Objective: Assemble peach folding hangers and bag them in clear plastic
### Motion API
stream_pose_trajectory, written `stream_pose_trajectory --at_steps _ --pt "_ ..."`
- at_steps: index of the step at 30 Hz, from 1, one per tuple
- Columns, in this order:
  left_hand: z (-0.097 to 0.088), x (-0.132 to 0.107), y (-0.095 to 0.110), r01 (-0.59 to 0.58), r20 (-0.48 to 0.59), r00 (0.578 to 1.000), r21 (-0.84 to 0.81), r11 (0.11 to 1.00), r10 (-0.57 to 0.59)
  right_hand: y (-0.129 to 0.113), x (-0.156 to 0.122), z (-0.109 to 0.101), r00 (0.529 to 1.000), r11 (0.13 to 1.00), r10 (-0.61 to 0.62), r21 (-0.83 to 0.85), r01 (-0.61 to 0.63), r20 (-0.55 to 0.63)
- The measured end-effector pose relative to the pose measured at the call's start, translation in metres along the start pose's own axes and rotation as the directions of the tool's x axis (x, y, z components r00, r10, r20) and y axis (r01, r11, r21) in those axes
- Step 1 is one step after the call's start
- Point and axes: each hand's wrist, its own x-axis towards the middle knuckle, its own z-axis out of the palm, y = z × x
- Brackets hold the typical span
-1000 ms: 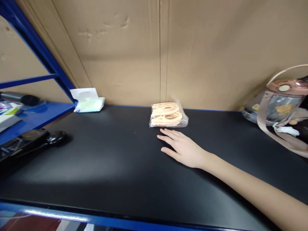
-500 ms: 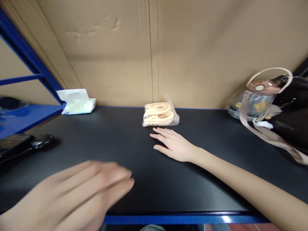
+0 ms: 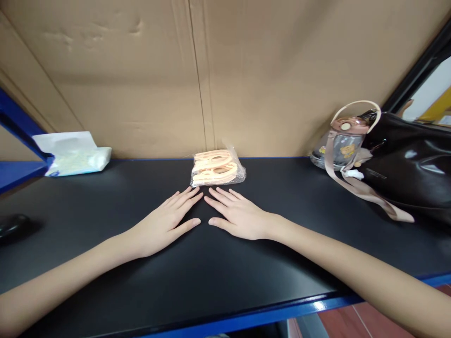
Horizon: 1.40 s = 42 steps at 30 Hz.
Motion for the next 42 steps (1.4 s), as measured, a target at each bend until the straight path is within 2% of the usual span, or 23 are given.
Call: stream_pose_trajectory --at_steps 8,12,17,21,22,24,26,28,30,31,33,35,38,42 --pt "0.001 0.002 -0.002 0.004 -0.001 1.000 -0.059 0.998 -0.004 0.000 0.001 0.000 1.000 0.999 0.011 -0.031 -0.011 0.005" --pt "-0.003 0.000 -0.002 0.010 0.016 1.000 -0.092 0.996 -0.008 0.002 0.000 0.001 0.997 0.999 -0.019 -0.035 0.016 -0.070" --pt "-0.007 -0.004 -0.001 0.018 0.044 0.999 -0.163 0.987 -0.011 0.005 0.001 0.004 0.987 0.990 -0.072 -0.129 0.054 -0.145" --pt "-0.009 -0.011 0.010 0.060 0.059 0.997 -0.267 0.962 -0.046 0.005 0.001 0.003 0.963 0.983 -0.127 -0.163 0.089 -0.238" --pt "-0.010 -0.012 0.014 0.113 0.052 0.994 -0.357 0.927 -0.101 0.005 0.002 0.002 0.952 0.981 -0.150 -0.164 0.108 -0.268" --pt "-0.015 -0.012 0.022 0.241 0.039 0.962 -0.582 0.777 -0.269 0.005 0.003 0.000 0.923 0.973 -0.198 -0.177 0.145 -0.330" --pt "-0.024 -0.007 0.027 0.313 0.034 0.895 -0.756 0.574 -0.444 0.004 0.007 -0.005 0.899 0.963 -0.233 -0.218 0.159 -0.370" --pt "-0.032 0.005 0.025 0.315 0.007 0.838 -0.823 0.473 -0.546 0.002 0.012 -0.014 0.898 0.953 -0.222 -0.280 0.117 -0.380" --pt "-0.040 0.022 0.018 0.291 -0.006 0.785 -0.879 0.377 -0.620 0.001 0.019 -0.024 0.909 0.947 -0.132 -0.321 -0.002 -0.394" --pt "-0.042 0.032 0.012 0.274 -0.005 0.762 -0.904 0.329 -0.647 0.001 0.023 -0.030 0.910 0.945 -0.050 -0.314 -0.091 -0.412" --pt "-0.044 0.050 0.000 0.241 0.018 0.732 -0.942 0.234 -0.681 0.002 0.029 -0.043 0.880 0.929 0.146 -0.243 -0.279 -0.451" --pt "-0.043 0.065 -0.011 0.233 0.067 0.717 -0.961 0.147 -0.694 0.009 0.033 -0.054 0.832 0.898 0.314 -0.142 -0.417 -0.457" --pt "-0.042 0.082 -0.021 0.271 0.173 0.696 -0.962 0.033 -0.697 0.026 0.039 -0.066 0.784 0.862 0.457 -0.008 -0.506 -0.421" --pt "-0.045 0.096 -0.028 0.319 0.296 0.663 -0.943 -0.099 -0.688 0.052 0.049 -0.077 0.738 0.819 0.574 0.230 -0.526 -0.356"
